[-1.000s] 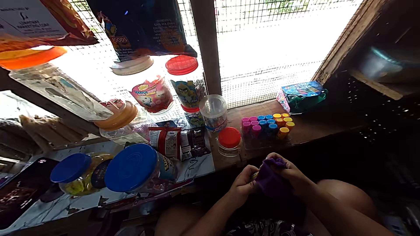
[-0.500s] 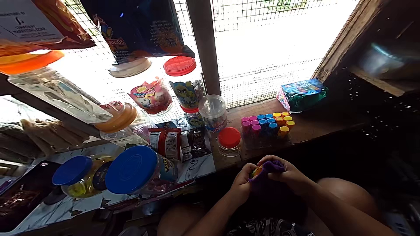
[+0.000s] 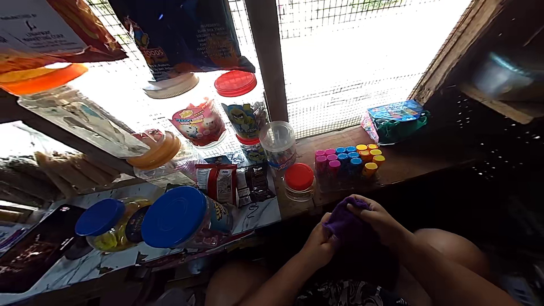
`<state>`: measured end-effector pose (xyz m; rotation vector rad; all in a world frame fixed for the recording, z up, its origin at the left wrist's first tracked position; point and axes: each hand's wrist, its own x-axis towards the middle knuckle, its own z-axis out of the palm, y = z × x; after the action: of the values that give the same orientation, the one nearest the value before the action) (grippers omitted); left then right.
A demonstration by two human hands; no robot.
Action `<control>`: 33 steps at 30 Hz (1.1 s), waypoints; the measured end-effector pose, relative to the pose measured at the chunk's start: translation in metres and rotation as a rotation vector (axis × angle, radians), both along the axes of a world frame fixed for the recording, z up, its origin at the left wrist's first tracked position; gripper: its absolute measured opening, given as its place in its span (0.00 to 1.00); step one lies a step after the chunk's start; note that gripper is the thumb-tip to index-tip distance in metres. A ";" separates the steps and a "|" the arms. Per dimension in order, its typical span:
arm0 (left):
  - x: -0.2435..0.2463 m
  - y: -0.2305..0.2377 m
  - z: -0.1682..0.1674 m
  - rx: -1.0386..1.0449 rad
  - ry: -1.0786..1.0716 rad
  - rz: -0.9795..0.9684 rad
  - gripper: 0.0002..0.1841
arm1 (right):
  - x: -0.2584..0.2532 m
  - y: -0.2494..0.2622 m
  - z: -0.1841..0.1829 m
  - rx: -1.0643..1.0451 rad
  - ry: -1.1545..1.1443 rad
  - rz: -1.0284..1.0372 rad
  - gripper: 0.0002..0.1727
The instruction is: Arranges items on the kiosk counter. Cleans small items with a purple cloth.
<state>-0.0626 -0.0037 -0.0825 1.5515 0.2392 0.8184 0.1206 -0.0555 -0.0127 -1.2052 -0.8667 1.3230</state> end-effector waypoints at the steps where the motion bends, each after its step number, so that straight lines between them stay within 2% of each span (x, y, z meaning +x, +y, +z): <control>1: -0.001 0.000 0.000 -0.013 -0.016 -0.005 0.21 | -0.002 0.000 0.002 -0.016 0.026 -0.009 0.06; 3: -0.003 0.000 -0.001 -0.090 -0.045 -0.036 0.21 | -0.004 0.000 0.005 -0.041 0.099 -0.004 0.07; 7: -0.009 0.000 0.005 -0.349 -0.098 -0.150 0.12 | 0.002 -0.002 0.002 -0.008 0.186 0.129 0.09; 12: -0.009 0.002 0.005 -0.420 -0.108 -0.129 0.12 | 0.008 0.001 -0.004 0.097 0.072 0.299 0.26; 18: -0.009 0.005 0.003 -0.353 -0.129 -0.132 0.13 | 0.007 0.001 -0.008 0.155 0.056 0.292 0.22; 20: -0.009 0.005 0.002 -0.307 -0.113 -0.106 0.13 | 0.009 0.002 -0.009 0.136 0.078 0.296 0.19; 23: -0.008 0.006 0.001 -0.173 -0.073 -0.048 0.16 | 0.010 0.004 -0.010 0.090 0.098 0.265 0.10; 27: -0.010 0.007 -0.002 0.015 -0.070 -0.038 0.16 | 0.006 0.003 -0.005 0.096 0.052 0.218 0.05; 30: -0.010 0.007 -0.003 -0.004 -0.064 -0.051 0.17 | -0.003 0.005 0.002 0.017 0.013 0.103 0.03; 33: -0.009 0.006 -0.002 -0.129 -0.094 -0.097 0.15 | -0.004 0.008 0.006 -0.024 0.037 0.084 0.03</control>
<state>-0.0720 0.0018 -0.0846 1.3891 0.1440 0.7821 0.1169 -0.0479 -0.0069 -1.1698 -0.8853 1.4233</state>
